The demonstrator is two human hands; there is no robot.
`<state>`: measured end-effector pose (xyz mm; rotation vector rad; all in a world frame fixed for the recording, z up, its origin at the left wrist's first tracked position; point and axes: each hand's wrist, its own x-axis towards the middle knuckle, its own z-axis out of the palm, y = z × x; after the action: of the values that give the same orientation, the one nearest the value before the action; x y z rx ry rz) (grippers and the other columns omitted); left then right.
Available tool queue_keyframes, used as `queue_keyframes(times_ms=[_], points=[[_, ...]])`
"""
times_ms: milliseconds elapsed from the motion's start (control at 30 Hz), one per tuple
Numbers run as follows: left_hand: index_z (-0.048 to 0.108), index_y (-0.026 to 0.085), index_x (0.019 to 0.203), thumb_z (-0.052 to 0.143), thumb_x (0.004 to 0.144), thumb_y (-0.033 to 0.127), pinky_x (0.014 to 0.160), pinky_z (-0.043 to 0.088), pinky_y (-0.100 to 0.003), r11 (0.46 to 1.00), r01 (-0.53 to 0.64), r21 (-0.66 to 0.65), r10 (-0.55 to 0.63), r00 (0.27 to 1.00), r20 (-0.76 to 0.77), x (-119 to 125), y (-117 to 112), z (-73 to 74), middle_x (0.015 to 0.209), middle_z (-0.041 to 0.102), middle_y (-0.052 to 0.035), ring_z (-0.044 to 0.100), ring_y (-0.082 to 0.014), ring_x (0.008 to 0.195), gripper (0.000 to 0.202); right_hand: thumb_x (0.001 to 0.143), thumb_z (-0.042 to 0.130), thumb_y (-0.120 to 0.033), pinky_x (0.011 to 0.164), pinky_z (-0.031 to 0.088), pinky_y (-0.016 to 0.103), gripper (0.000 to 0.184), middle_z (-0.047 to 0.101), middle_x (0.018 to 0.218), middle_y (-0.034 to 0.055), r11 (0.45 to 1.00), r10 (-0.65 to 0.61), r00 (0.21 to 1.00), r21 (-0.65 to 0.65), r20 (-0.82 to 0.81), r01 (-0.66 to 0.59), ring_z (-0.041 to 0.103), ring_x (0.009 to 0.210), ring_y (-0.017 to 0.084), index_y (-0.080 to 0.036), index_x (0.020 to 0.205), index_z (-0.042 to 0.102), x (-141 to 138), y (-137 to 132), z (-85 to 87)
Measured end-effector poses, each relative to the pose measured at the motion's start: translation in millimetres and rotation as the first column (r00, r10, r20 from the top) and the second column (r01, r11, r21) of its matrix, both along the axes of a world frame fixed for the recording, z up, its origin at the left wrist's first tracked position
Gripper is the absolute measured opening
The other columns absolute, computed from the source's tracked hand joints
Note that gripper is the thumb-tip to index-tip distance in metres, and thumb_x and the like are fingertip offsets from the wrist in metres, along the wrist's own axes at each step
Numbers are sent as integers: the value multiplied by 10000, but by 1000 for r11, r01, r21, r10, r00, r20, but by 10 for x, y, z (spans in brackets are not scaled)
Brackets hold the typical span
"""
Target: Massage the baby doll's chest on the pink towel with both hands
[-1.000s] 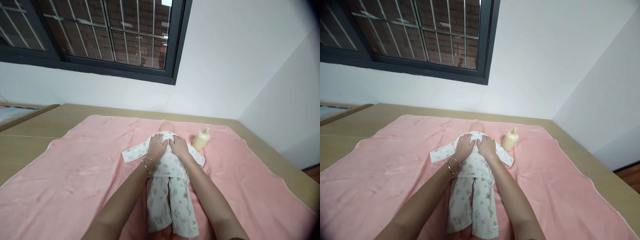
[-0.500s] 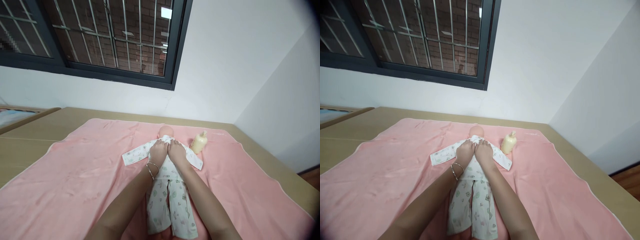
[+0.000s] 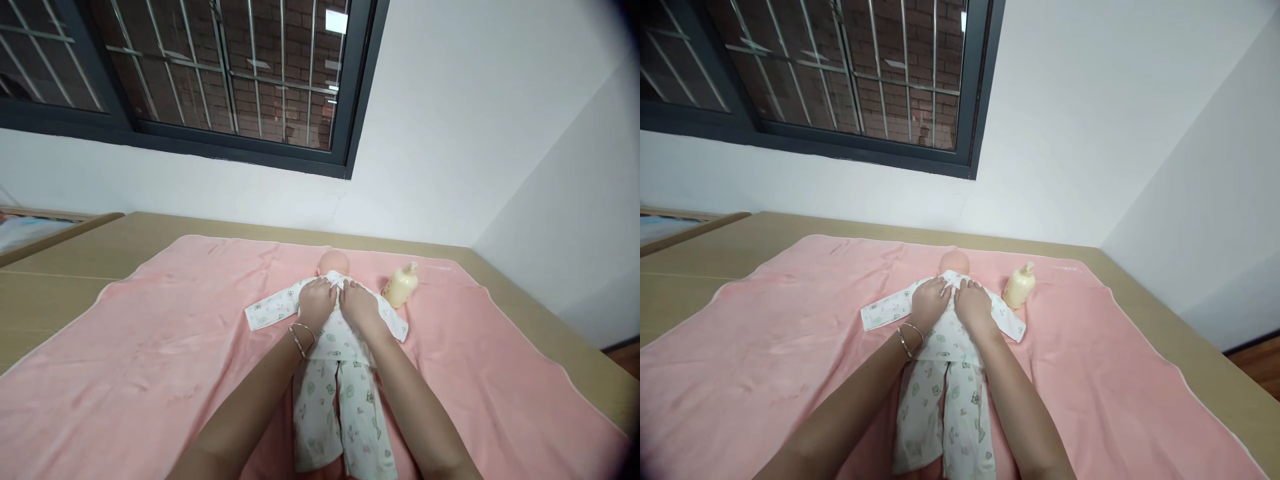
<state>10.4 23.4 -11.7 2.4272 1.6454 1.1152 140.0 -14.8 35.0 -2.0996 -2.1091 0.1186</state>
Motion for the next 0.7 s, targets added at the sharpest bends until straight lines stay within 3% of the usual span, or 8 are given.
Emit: queue_keyframes(times_ms=[100,167,233,333,467,567,700], points=[[748,171,897,453,998,299,994,529,-420,1000,-18,3,18,1000,-11,30,-64,28,1079,773,-138,715,-273,1068,337,1062,294,-287,995,459,378,475,647,1353,205,999,-35,999,21,28,35,605,1259,297,-93,1431,523,-62,-80,49],[749,163,968,471,981,282,1021,516,-429,999,-39,-21,39,999,-9,42,-59,30,1145,762,-143,698,-284,1122,303,1064,286,-305,980,465,376,461,661,1327,189,1000,-24,1000,12,-6,24,622,1229,289,-121,1390,554,-41,-60,44],[724,150,1128,504,960,274,1109,462,-452,998,-46,-50,46,999,-3,38,-14,12,1276,721,-144,637,-299,1252,302,1065,284,-344,1060,422,390,501,586,1440,209,1000,-4,999,-6,-53,4,549,1341,295,-104,1436,521,21,15,0],[640,161,1308,550,950,324,1202,366,-500,994,-23,-107,25,1000,16,8,79,-31,1429,634,-135,519,-314,1401,404,1065,288,-426,1201,273,440,629,356,1628,231,999,-18,993,-48,-119,13,311,1530,311,-55,1568,359,132,167,-97],[661,196,1274,549,962,339,1209,361,-495,993,9,-116,-3,998,56,-21,115,-36,1408,654,-111,542,-289,1382,361,1069,269,-469,1241,197,465,665,271,1677,181,995,-25,984,-104,-176,6,224,1568,285,-90,1615,276,222,287,-142],[722,204,1136,494,987,300,1131,454,-435,997,20,-77,-17,999,37,-10,53,6,1292,721,-105,630,-262,1274,288,1075,296,-451,1222,241,431,616,349,1649,165,995,-2,990,-98,-142,-12,288,1544,273,-111,1586,348,199,256,-82],[749,190,997,465,993,253,1023,530,-410,999,-6,-51,6,1000,8,15,-41,45,1215,751,-123,669,-271,1223,291,1086,312,-350,1093,386,376,457,641,1387,183,999,-53,998,-16,-40,52,568,1329,273,-129,1375,589,26,131,6]])
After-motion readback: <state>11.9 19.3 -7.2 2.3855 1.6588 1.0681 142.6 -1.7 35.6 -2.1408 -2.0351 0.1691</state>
